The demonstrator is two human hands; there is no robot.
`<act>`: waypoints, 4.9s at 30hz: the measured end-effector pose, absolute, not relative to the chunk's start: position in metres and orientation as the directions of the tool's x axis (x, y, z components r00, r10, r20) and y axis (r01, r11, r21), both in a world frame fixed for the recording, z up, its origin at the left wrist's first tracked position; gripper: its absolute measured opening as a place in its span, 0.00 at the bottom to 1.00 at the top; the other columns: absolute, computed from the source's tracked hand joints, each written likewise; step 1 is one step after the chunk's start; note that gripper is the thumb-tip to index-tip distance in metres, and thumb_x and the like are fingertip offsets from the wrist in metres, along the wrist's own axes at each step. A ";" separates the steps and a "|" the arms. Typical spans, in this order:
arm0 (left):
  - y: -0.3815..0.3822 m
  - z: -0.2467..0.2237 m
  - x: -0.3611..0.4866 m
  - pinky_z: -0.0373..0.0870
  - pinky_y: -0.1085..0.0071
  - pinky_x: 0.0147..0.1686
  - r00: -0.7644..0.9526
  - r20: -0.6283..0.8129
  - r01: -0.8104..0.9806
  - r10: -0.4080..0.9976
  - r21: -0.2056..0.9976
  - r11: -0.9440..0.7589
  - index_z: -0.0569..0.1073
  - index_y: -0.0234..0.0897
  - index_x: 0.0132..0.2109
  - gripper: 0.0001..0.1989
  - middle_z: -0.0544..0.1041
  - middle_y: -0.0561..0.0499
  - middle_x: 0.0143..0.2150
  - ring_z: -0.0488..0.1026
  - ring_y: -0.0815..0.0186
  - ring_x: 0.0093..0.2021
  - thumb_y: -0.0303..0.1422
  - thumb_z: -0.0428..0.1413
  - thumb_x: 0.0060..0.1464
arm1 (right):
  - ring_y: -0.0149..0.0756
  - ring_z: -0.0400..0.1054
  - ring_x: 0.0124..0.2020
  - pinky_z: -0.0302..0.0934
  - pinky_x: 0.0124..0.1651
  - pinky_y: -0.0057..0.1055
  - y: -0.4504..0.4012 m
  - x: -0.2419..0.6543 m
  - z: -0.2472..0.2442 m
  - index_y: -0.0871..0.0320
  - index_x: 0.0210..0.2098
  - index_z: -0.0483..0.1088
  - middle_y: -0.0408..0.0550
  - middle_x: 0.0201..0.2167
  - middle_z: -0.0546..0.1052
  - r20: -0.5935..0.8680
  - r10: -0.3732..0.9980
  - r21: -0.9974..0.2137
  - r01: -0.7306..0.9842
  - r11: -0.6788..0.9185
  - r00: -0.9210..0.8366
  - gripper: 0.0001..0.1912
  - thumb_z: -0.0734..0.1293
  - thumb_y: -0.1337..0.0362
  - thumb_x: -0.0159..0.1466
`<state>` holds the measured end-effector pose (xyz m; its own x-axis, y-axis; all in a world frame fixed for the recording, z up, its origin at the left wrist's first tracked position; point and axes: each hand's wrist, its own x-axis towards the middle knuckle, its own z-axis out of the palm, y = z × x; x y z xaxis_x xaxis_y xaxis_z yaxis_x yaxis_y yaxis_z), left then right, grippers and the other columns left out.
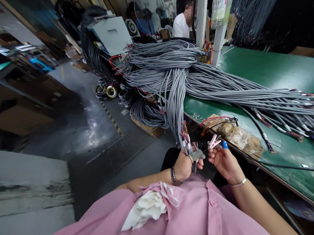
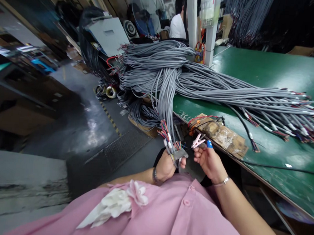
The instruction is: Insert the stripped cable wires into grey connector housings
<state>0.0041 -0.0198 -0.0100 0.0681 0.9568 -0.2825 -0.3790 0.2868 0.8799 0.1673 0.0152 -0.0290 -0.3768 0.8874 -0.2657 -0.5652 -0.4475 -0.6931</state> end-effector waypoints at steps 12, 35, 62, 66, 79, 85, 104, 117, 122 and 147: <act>-0.016 -0.004 0.020 0.61 0.75 0.17 -0.015 -0.227 -0.376 0.974 0.904 0.205 0.73 0.30 0.26 0.16 0.72 0.51 0.19 0.67 0.71 0.16 0.42 0.61 0.47 | 0.32 0.65 0.27 0.63 0.29 0.28 0.028 0.152 -0.028 0.56 0.33 0.75 0.46 0.28 0.73 -0.191 0.964 -0.796 -0.546 -0.263 -0.186 0.22 0.63 0.43 0.60; -0.019 -0.004 0.002 0.59 0.75 0.14 0.167 -0.223 -0.402 0.961 0.874 0.272 0.72 0.31 0.25 0.15 0.67 0.54 0.15 0.61 0.73 0.13 0.40 0.61 0.45 | 0.31 0.66 0.28 0.63 0.30 0.26 0.028 0.162 -0.019 0.57 0.35 0.74 0.47 0.30 0.75 -0.184 0.947 -0.760 -0.572 -0.308 -0.265 0.15 0.65 0.52 0.63; -0.009 -0.010 0.003 0.55 0.76 0.13 0.257 -0.298 -0.319 0.919 0.872 0.372 0.71 0.32 0.25 0.16 0.67 0.55 0.14 0.59 0.74 0.12 0.42 0.62 0.43 | 0.32 0.66 0.26 0.62 0.27 0.28 0.025 0.155 -0.032 0.53 0.32 0.72 0.45 0.29 0.75 -0.227 0.950 -0.677 -0.666 -0.312 -0.214 0.27 0.59 0.37 0.58; -0.014 -0.024 -0.003 0.61 0.74 0.21 0.292 -0.296 -0.258 0.910 0.892 0.372 0.74 0.30 0.27 0.18 0.72 0.50 0.19 0.67 0.71 0.18 0.44 0.62 0.44 | 0.32 0.67 0.28 0.63 0.28 0.28 0.020 0.171 -0.043 0.54 0.31 0.73 0.45 0.29 0.75 -0.281 0.937 -0.654 -0.672 -0.346 -0.209 0.21 0.63 0.42 0.59; -0.036 -0.034 -0.004 0.66 0.72 0.28 0.424 -0.196 -0.154 0.884 0.947 0.283 0.77 0.31 0.35 0.22 0.78 0.45 0.30 0.71 0.68 0.25 0.47 0.63 0.43 | 0.37 0.68 0.33 0.65 0.38 0.33 -0.026 0.193 -0.040 0.52 0.44 0.74 0.47 0.34 0.76 -0.065 0.958 -0.995 -0.052 -0.082 -0.280 0.14 0.70 0.59 0.58; -0.055 -0.033 -0.005 0.67 0.74 0.29 0.344 -0.146 0.030 0.928 0.989 0.144 0.78 0.37 0.34 0.17 0.76 0.53 0.27 0.71 0.66 0.28 0.37 0.69 0.33 | 0.47 0.70 0.40 0.66 0.42 0.38 -0.037 0.199 -0.029 0.50 0.39 0.77 0.51 0.41 0.77 0.131 0.877 -0.958 0.170 0.233 -0.463 0.11 0.72 0.63 0.55; -0.046 -0.038 -0.015 0.68 0.70 0.37 0.342 -0.200 -0.297 0.918 0.904 0.308 0.75 0.33 0.40 0.24 0.75 0.48 0.36 0.70 0.66 0.34 0.34 0.70 0.33 | 0.38 0.68 0.33 0.64 0.38 0.34 -0.031 0.146 -0.004 0.53 0.42 0.75 0.46 0.33 0.77 0.203 0.881 -0.949 0.134 0.284 -0.427 0.13 0.71 0.63 0.57; -0.038 -0.037 -0.030 0.69 0.67 0.41 0.432 -0.181 -0.204 0.883 0.935 0.291 0.78 0.32 0.37 0.21 0.76 0.49 0.30 0.72 0.64 0.34 0.41 0.68 0.37 | 0.33 0.66 0.28 0.62 0.27 0.26 -0.012 0.133 -0.021 0.54 0.42 0.74 0.46 0.35 0.76 0.097 0.871 -0.995 -0.060 0.077 -0.481 0.12 0.71 0.61 0.58; -0.034 -0.043 -0.027 0.70 0.67 0.39 0.503 -0.163 -0.187 0.849 0.938 0.291 0.78 0.31 0.38 0.23 0.76 0.47 0.31 0.73 0.61 0.35 0.45 0.66 0.40 | 0.32 0.66 0.27 0.64 0.30 0.28 -0.016 0.145 -0.032 0.56 0.40 0.72 0.46 0.32 0.75 0.086 0.886 -0.996 -0.010 0.092 -0.456 0.08 0.67 0.61 0.62; -0.053 -0.045 -0.079 0.69 0.66 0.40 -0.090 -0.092 -0.105 0.992 0.991 0.082 0.76 0.33 0.42 0.21 0.79 0.43 0.40 0.74 0.58 0.41 0.47 0.53 0.56 | 0.39 0.72 0.34 0.67 0.41 0.34 -0.036 0.185 -0.064 0.55 0.35 0.72 0.50 0.34 0.77 0.222 0.861 -0.949 0.100 0.298 -0.457 0.05 0.68 0.62 0.61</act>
<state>-0.0789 -0.0533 -0.0453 -0.0896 0.9918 -0.0915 -0.1049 0.0820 0.9911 0.1854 -0.0362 -0.0637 -0.4574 0.8610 0.2222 0.1002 0.2981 -0.9493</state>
